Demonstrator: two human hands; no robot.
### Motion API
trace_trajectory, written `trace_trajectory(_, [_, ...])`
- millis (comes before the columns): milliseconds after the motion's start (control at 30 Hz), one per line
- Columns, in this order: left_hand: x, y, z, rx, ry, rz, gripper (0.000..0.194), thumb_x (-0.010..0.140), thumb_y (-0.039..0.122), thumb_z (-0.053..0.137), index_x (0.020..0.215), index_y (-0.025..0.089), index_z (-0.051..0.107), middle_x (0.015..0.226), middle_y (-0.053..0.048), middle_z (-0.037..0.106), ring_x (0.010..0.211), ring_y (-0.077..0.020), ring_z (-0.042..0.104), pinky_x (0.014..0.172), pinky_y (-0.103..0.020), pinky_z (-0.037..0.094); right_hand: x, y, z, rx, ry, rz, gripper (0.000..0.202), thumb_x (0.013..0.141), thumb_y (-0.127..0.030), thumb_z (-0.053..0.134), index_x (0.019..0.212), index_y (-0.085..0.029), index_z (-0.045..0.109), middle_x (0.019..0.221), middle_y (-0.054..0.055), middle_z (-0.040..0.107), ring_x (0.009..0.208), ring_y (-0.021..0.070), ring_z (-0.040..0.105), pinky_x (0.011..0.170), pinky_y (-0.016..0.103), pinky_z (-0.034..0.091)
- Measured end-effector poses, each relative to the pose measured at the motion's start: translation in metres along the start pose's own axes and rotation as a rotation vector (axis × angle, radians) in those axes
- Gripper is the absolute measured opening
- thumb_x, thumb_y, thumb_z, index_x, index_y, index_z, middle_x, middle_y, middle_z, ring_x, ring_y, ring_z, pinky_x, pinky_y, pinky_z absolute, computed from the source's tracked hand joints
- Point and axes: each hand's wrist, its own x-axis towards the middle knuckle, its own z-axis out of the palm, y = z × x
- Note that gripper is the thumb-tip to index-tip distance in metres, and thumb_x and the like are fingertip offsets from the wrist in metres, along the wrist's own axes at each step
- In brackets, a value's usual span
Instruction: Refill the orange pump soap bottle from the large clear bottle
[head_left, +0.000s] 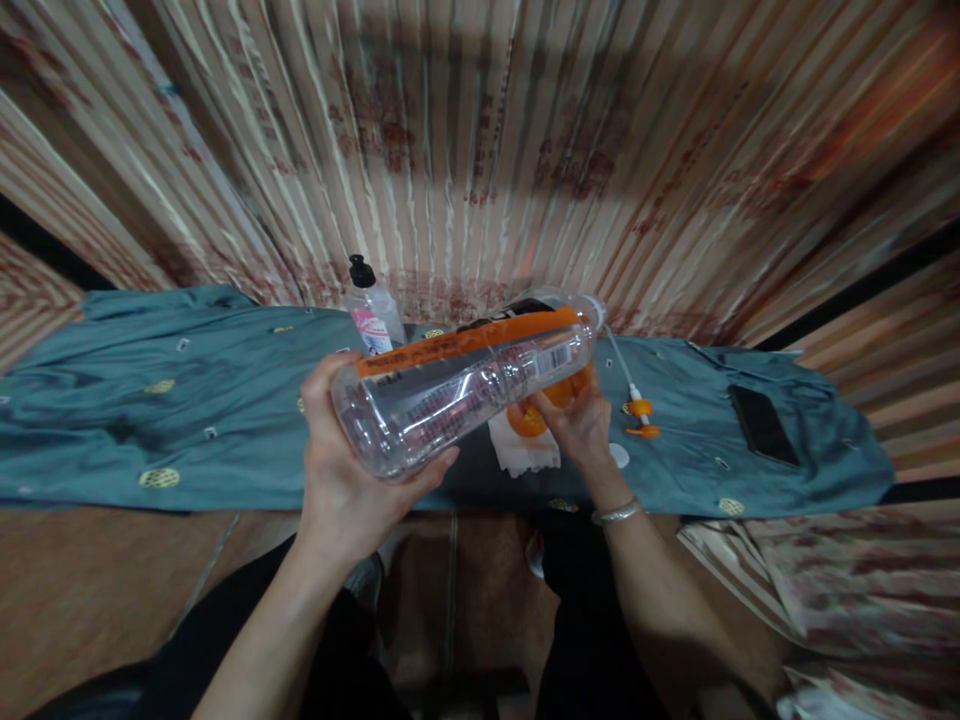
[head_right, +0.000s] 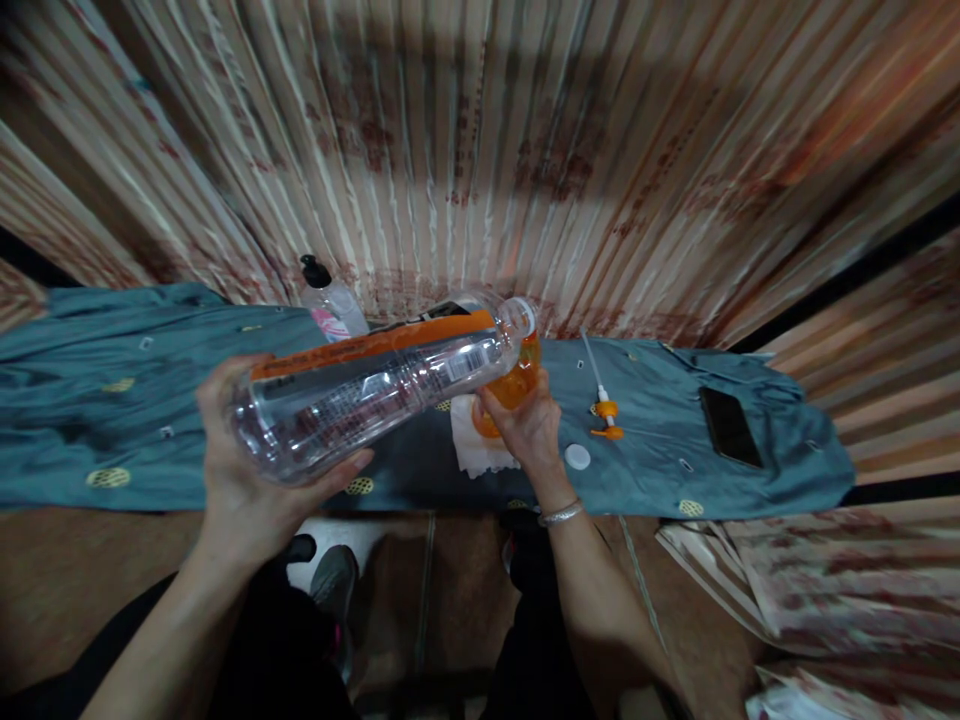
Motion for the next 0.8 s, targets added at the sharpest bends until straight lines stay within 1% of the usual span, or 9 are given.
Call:
trace_trajectory(133, [0.000, 0.000, 0.001, -0.003, 0.004, -0.010, 0.097, 0.066, 0.042, 0.104, 0.151, 0.036, 0.057, 0.143, -0.010, 0.064, 0.119, -0.0353, 0.075, 0.101, -0.056, 0.071, -0.001, 0.001, -0.001, 0.000, -0.006, -0.043, 0.087, 0.074, -0.081, 0.086, 0.131, -0.020, 0.065, 0.121, 0.023, 0.085, 0.110, 0.0444, 0.085, 0.090, 0.053, 0.067])
trace_trajectory(267, [0.001, -0.001, 0.002, -0.024, -0.005, -0.004, 0.097, 0.067, 0.039, 0.103, 0.152, 0.036, 0.055, 0.136, -0.008, 0.066, 0.109, -0.0322, 0.077, 0.093, -0.053, 0.072, -0.001, 0.003, -0.001, 0.009, -0.009, -0.057, 0.090, 0.073, -0.087, 0.085, 0.130, -0.020, 0.066, 0.119, 0.023, 0.086, 0.109, 0.0440, 0.085, 0.091, 0.053, 0.068])
trace_trajectory(333, [0.001, -0.002, 0.002, -0.029, -0.007, 0.002, 0.096, 0.067, 0.039, 0.102, 0.151, 0.036, 0.055, 0.136, -0.008, 0.066, 0.108, -0.0324, 0.077, 0.092, -0.053, 0.073, 0.000, 0.004, -0.001, 0.008, -0.012, -0.064, 0.090, 0.073, -0.089, 0.085, 0.129, -0.021, 0.065, 0.117, 0.021, 0.087, 0.107, 0.0436, 0.085, 0.090, 0.053, 0.068])
trace_trajectory(400, [0.001, -0.003, 0.003, -0.031, -0.004, 0.000, 0.095, 0.067, 0.038, 0.102, 0.150, 0.036, 0.055, 0.135, -0.009, 0.066, 0.108, -0.0333, 0.077, 0.092, -0.055, 0.072, 0.000, 0.005, -0.002, 0.009, -0.020, -0.064, 0.091, 0.071, -0.089, 0.086, 0.129, -0.021, 0.065, 0.115, 0.020, 0.087, 0.107, 0.0439, 0.085, 0.089, 0.052, 0.068])
trace_trajectory(533, [0.000, -0.006, 0.002, -0.047, -0.003, -0.005, 0.094, 0.068, 0.039, 0.102, 0.149, 0.036, 0.056, 0.129, -0.008, 0.069, 0.101, -0.0329, 0.078, 0.086, -0.055, 0.072, 0.000, 0.004, -0.003, 0.005, -0.031, -0.050, 0.094, 0.068, -0.086, 0.089, 0.129, -0.019, 0.066, 0.117, 0.023, 0.086, 0.110, 0.0455, 0.085, 0.088, 0.052, 0.068])
trace_trajectory(600, [0.000, -0.007, 0.002, -0.034, -0.003, -0.007, 0.095, 0.066, 0.038, 0.103, 0.149, 0.035, 0.056, 0.133, -0.009, 0.069, 0.105, -0.0340, 0.078, 0.090, -0.056, 0.072, 0.000, 0.004, -0.004, 0.004, -0.029, -0.054, 0.094, 0.068, -0.087, 0.089, 0.129, -0.020, 0.066, 0.116, 0.022, 0.086, 0.108, 0.0449, 0.085, 0.088, 0.052, 0.067])
trace_trajectory(700, [0.000, -0.009, 0.004, -0.012, 0.001, -0.011, 0.097, 0.065, 0.038, 0.103, 0.149, 0.035, 0.055, 0.140, -0.010, 0.067, 0.115, -0.0354, 0.077, 0.099, -0.057, 0.071, 0.001, 0.005, -0.005, 0.004, -0.034, -0.056, 0.096, 0.066, -0.090, 0.089, 0.128, -0.020, 0.065, 0.113, 0.020, 0.086, 0.105, 0.0448, 0.084, 0.089, 0.054, 0.067])
trace_trajectory(800, [0.000, -0.010, 0.008, -0.036, 0.001, -0.005, 0.095, 0.067, 0.040, 0.102, 0.149, 0.035, 0.053, 0.137, -0.009, 0.069, 0.116, -0.0343, 0.077, 0.100, -0.054, 0.072, 0.002, 0.009, -0.005, -0.003, -0.039, -0.053, 0.100, 0.064, -0.092, 0.090, 0.128, -0.020, 0.065, 0.113, 0.020, 0.086, 0.106, 0.0456, 0.084, 0.090, 0.056, 0.067])
